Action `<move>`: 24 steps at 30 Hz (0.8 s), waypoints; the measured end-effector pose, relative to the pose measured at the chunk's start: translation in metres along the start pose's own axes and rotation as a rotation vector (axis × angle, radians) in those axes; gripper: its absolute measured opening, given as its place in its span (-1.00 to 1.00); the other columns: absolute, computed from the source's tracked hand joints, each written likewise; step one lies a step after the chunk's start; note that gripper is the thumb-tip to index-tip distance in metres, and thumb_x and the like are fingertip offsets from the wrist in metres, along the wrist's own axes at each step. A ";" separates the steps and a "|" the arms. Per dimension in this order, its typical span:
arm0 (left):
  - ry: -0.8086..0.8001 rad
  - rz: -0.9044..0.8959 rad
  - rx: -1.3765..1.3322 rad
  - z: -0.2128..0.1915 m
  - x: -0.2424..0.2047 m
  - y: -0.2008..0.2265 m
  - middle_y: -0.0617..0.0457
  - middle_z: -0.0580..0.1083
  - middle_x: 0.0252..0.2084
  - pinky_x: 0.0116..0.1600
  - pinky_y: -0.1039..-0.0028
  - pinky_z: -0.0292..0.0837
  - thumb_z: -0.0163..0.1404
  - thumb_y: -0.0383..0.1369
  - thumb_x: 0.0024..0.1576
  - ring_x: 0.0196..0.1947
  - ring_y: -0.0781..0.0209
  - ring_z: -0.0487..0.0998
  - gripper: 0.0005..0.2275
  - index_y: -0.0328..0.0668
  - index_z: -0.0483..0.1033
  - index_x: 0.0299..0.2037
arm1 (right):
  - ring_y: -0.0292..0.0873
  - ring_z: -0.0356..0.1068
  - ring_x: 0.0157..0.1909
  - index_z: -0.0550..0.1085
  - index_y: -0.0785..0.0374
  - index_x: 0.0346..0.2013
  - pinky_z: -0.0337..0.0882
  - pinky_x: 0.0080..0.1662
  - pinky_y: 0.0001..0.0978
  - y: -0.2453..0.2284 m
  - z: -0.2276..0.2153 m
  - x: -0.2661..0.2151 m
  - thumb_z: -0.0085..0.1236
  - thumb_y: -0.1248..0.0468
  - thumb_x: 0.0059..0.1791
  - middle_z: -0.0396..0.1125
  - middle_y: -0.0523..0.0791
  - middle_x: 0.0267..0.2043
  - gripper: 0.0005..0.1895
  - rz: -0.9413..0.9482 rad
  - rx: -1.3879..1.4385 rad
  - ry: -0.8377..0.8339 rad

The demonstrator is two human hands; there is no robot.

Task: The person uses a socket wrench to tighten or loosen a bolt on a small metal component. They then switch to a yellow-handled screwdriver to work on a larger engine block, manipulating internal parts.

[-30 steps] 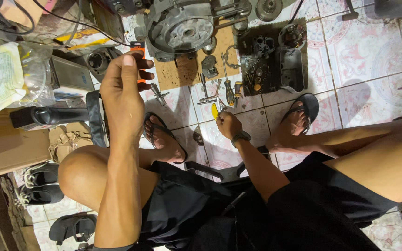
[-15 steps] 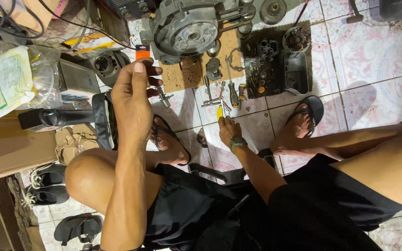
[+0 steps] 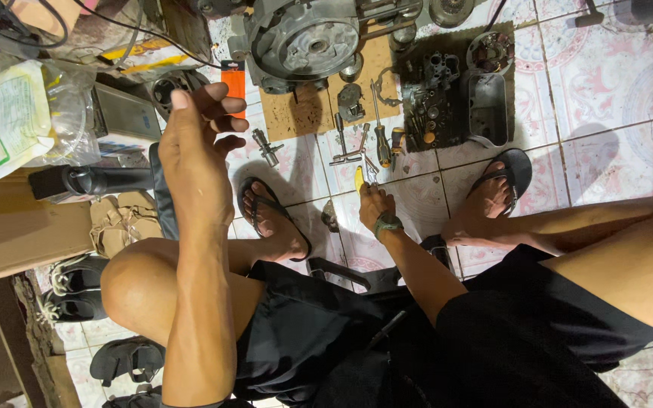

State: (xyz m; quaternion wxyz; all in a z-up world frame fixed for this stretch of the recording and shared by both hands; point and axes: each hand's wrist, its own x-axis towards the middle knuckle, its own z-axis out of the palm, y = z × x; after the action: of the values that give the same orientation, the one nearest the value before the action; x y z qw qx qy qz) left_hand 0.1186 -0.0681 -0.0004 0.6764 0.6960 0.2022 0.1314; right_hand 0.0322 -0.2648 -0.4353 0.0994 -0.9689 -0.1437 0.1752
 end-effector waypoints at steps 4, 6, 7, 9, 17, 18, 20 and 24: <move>0.018 -0.024 -0.023 -0.002 0.000 -0.001 -0.03 0.49 -0.33 -0.33 0.57 0.34 -0.35 0.00 0.16 -0.39 0.26 0.49 -0.55 -0.21 0.45 -0.15 | 0.03 0.36 -0.12 0.26 0.30 0.13 0.37 -0.18 -0.10 0.000 -0.005 -0.001 0.00 0.24 -0.18 0.30 0.01 -0.10 -0.42 0.009 -0.003 -0.053; 0.018 -0.027 -0.023 -0.002 -0.001 0.001 -0.03 0.49 -0.33 -0.33 0.56 0.33 -0.34 0.01 0.15 -0.39 0.25 0.49 -0.54 -0.21 0.45 -0.15 | 0.03 0.36 -0.14 0.28 0.30 0.12 0.38 -0.19 -0.11 -0.004 -0.016 -0.003 -0.05 0.26 -0.16 0.31 0.00 -0.12 -0.47 0.031 0.002 -0.056; 0.019 -0.028 -0.022 -0.002 -0.001 0.000 -0.03 0.49 -0.33 -0.33 0.56 0.33 -0.34 0.01 0.15 -0.39 0.25 0.49 -0.54 -0.21 0.45 -0.15 | 0.03 0.36 -0.14 0.28 0.30 0.12 0.38 -0.19 -0.11 -0.001 -0.009 -0.001 -0.05 0.26 -0.16 0.31 0.00 -0.12 -0.47 0.031 0.002 -0.057; 0.023 -0.026 -0.028 -0.002 -0.002 0.000 -0.02 0.49 -0.33 -0.33 0.57 0.33 -0.34 0.01 0.15 -0.39 0.26 0.49 -0.54 -0.20 0.45 -0.16 | 0.05 0.37 -0.11 0.30 0.33 0.11 0.39 -0.16 -0.09 0.005 0.005 0.005 0.01 0.25 -0.16 0.32 0.03 -0.10 -0.46 0.018 0.043 -0.071; 0.018 -0.030 -0.023 -0.001 -0.002 -0.001 -0.01 0.49 -0.33 -0.32 0.57 0.32 -0.34 0.02 0.14 -0.39 0.26 0.49 -0.54 -0.20 0.45 -0.16 | 0.19 0.36 -0.01 -0.04 0.46 0.26 0.40 -0.03 0.01 -0.016 -0.081 -0.013 -0.01 0.36 -0.16 0.22 0.17 0.01 -0.26 0.092 0.302 -0.270; 0.016 -0.025 -0.019 0.000 -0.002 -0.001 -0.01 0.49 -0.34 -0.32 0.56 0.32 -0.34 0.02 0.14 -0.39 0.26 0.49 -0.55 -0.19 0.45 -0.17 | 0.22 0.34 0.03 -0.10 0.45 0.27 0.39 0.02 0.03 -0.020 -0.095 -0.015 -0.03 0.36 -0.14 0.19 0.19 0.05 -0.25 0.104 0.388 -0.301; 0.014 -0.023 -0.017 0.002 -0.002 -0.001 -0.01 0.49 -0.34 -0.32 0.55 0.32 -0.34 0.02 0.15 -0.39 0.25 0.49 -0.55 -0.20 0.45 -0.17 | 0.21 0.33 0.05 -0.11 0.42 0.26 0.37 0.04 0.04 -0.025 -0.123 -0.018 -0.02 0.36 -0.15 0.18 0.17 0.08 -0.24 0.105 0.461 -0.289; 0.004 -0.026 0.003 0.006 -0.003 0.001 -0.01 0.48 -0.33 -0.32 0.54 0.32 -0.33 0.03 0.14 -0.38 0.26 0.48 -0.54 -0.19 0.45 -0.17 | 0.18 0.33 0.03 0.15 0.25 0.05 0.36 0.02 0.04 -0.018 -0.116 -0.010 0.01 0.27 -0.21 0.24 0.09 0.01 -0.45 0.129 0.603 -0.174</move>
State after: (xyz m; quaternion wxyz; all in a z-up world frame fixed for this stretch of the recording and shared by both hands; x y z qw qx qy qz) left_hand 0.1193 -0.0750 0.0002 0.6766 0.6940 0.2126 0.1239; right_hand 0.0616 -0.2674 -0.3217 0.3582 -0.8843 -0.0317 0.2979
